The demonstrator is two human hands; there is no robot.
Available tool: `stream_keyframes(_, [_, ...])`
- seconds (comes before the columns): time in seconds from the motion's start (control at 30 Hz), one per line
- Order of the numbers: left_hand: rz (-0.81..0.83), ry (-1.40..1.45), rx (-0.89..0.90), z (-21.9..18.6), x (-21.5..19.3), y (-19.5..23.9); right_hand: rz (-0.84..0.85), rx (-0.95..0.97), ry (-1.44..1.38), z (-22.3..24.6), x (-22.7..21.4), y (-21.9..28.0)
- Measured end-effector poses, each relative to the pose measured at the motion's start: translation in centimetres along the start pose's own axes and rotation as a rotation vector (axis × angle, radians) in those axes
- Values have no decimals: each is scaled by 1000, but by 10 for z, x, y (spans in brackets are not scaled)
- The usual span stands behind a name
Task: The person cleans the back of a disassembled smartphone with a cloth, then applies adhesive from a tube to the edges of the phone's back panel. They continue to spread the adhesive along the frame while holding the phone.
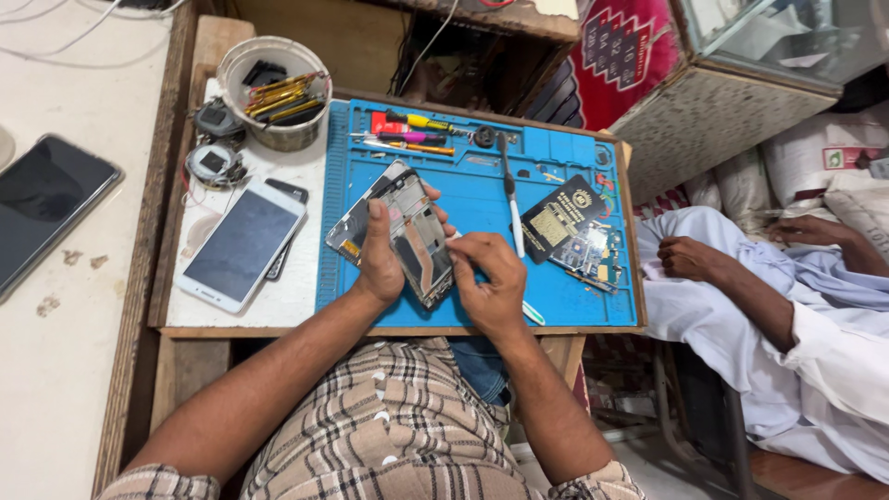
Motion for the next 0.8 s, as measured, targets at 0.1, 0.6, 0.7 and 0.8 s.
stream_keyframes(0.1, [2,11,-14,-1,1,1,-14,-48,37,4,-1,-1])
stream_keyframes(0.6, [71,56,-11,2,6,2,54,-9,21,0,-3,0])
stream_keyframes(0.7, [70,10,14,3,0,3,29,59,31,-6,-1,2])
stream_keyframes(0.8, [85,34,13,9,0,4,9,59,5,-5,-3,1])
Point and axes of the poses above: each hand's wrist, its own y-axis away from the middle knuckle, its own x-axis out of the palm, z = x × y, the point moved 7 cm from there along -y, towards the middle knuckle, and after that the axes turned 12 degrees about -z, right-handed, at the moved point
